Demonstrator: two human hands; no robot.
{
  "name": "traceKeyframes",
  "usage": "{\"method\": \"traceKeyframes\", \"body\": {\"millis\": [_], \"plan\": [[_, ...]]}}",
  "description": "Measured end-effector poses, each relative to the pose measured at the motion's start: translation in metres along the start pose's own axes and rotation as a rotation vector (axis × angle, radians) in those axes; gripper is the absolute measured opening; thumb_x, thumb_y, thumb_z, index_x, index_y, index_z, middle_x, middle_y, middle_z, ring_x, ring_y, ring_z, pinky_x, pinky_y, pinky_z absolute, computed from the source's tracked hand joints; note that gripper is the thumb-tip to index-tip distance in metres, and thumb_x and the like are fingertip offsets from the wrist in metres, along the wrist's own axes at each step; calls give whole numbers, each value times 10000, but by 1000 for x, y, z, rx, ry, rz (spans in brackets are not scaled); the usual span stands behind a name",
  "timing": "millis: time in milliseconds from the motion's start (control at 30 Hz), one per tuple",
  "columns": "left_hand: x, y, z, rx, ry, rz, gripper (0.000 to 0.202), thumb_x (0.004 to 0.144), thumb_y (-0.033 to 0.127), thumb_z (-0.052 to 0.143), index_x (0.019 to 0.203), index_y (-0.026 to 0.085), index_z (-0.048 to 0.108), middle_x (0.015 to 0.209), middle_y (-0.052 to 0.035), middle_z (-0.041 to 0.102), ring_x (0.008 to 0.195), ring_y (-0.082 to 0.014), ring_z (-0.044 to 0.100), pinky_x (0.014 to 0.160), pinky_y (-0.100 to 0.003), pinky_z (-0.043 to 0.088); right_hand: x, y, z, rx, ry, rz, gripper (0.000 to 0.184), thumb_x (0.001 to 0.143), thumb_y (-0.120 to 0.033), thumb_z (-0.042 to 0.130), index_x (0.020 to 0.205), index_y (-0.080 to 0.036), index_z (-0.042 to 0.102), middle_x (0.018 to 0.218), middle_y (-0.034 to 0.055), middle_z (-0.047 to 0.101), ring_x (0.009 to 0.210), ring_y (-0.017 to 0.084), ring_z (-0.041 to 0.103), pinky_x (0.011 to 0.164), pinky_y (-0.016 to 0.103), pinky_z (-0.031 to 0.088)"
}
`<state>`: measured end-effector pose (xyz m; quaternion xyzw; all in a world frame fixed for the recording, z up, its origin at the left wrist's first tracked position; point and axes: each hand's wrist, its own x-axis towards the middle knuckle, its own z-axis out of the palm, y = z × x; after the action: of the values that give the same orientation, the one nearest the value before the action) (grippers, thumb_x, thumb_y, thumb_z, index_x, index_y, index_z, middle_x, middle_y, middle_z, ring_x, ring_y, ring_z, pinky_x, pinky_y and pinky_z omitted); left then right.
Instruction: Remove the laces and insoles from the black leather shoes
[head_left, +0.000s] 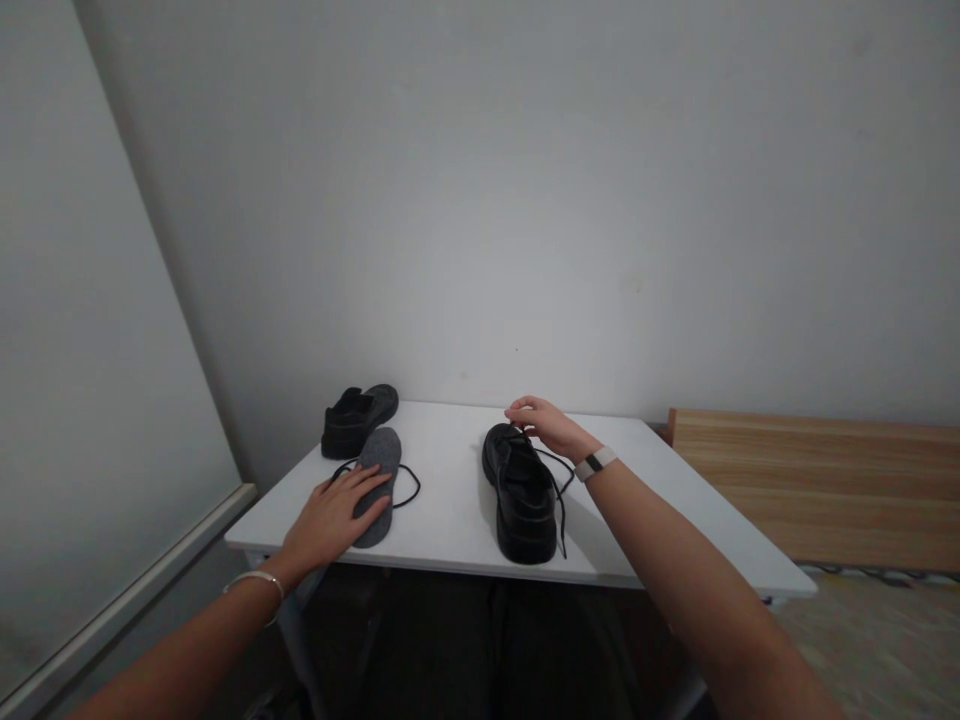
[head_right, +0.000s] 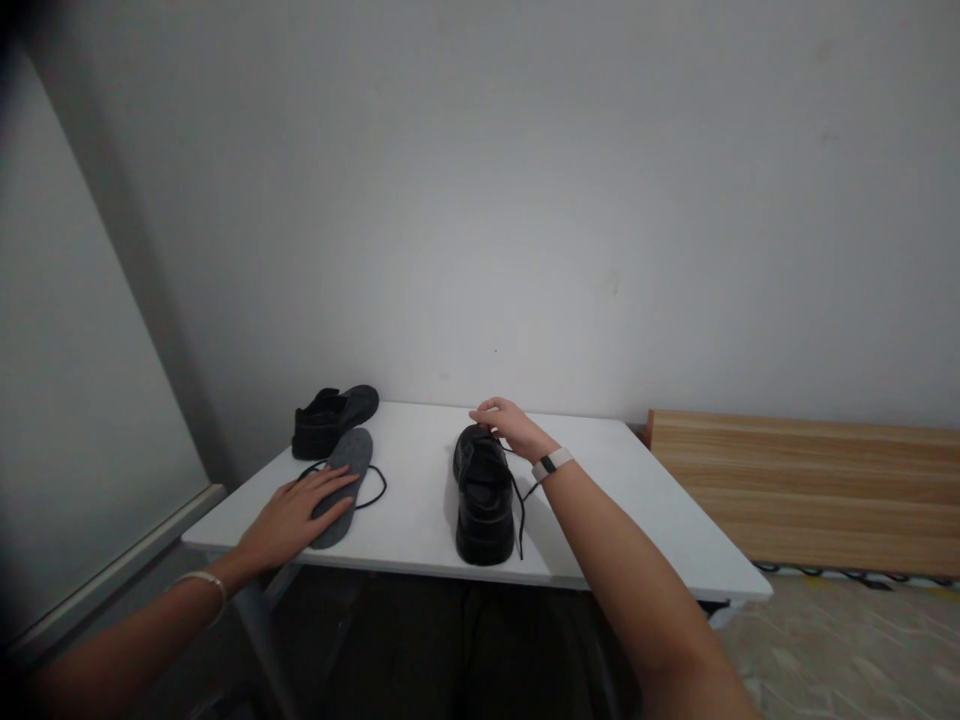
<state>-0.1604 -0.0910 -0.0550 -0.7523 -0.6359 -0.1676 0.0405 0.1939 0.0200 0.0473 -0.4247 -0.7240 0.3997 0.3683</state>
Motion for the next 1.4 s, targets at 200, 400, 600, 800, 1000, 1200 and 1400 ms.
{"method": "traceKeyframes", "body": {"millis": [200, 400, 600, 800, 1000, 1200, 1400], "plan": [[0, 1, -2, 1, -6, 2, 495, 941, 568, 409, 1362, 349, 547, 1495, 2, 483, 1412, -274, 392, 1133, -484, 326, -1, -4, 3, 48, -46, -12, 352, 601, -153, 640, 934, -189, 529, 706, -34, 584, 648, 118, 543, 634, 250, 415], [1, 1, 0, 0, -3, 7, 501, 934, 590, 406, 1361, 366, 544, 1491, 15, 487, 1405, -276, 403, 1127, -485, 336, 7, -6, 14, -79, 54, -3, 196, 574, -91, 691, 708, -181, 578, 522, -79, 496, 523, 83, 404, 540, 234, 277], [0, 3, -3, 14, -10, 0, 491, 945, 565, 405, 1362, 349, 545, 1496, 4, 481, 1410, -264, 395, 1132, -480, 324, 7, -11, 15, 119, 259, -41, 242, 738, -395, 651, 847, -203, 550, 507, -86, 452, 455, 97, 394, 474, 240, 305], [-1, 2, -1, 0, -12, -4, 501, 938, 578, 407, 1361, 350, 547, 1496, 2, 481, 1411, -269, 392, 1137, -480, 319, -2, -41, 6, 436, 437, -225, 388, 672, -384, 672, 984, -244, 488, 616, -96, 452, 509, 88, 392, 460, 223, 361], [0, 0, 1, -8, -3, -6, 499, 934, 583, 412, 1358, 359, 549, 1492, 3, 487, 1406, -277, 399, 1132, -487, 325, -6, -60, 1, 635, 450, -285, 444, 608, -245, 691, 1008, -260, 498, 675, -95, 488, 496, 62, 353, 421, 192, 285], [1, 1, 0, 1, -7, -1, 501, 937, 571, 409, 1362, 345, 547, 1497, 4, 480, 1411, -269, 394, 1138, -483, 323, 4, -45, -1, 760, 315, -164, 279, 627, -195, 571, 906, -194, 583, 601, -59, 504, 408, 44, 172, 367, 196, 113], [0, 2, -1, -8, -3, -3, 491, 935, 563, 423, 1354, 345, 556, 1489, 0, 491, 1406, -268, 401, 1136, -474, 322, 7, -39, -3, 880, 290, -198, 250, 718, -277, 506, 919, -200, 632, 724, 38, 621, 600, 141, 515, 528, 274, 464]]}}
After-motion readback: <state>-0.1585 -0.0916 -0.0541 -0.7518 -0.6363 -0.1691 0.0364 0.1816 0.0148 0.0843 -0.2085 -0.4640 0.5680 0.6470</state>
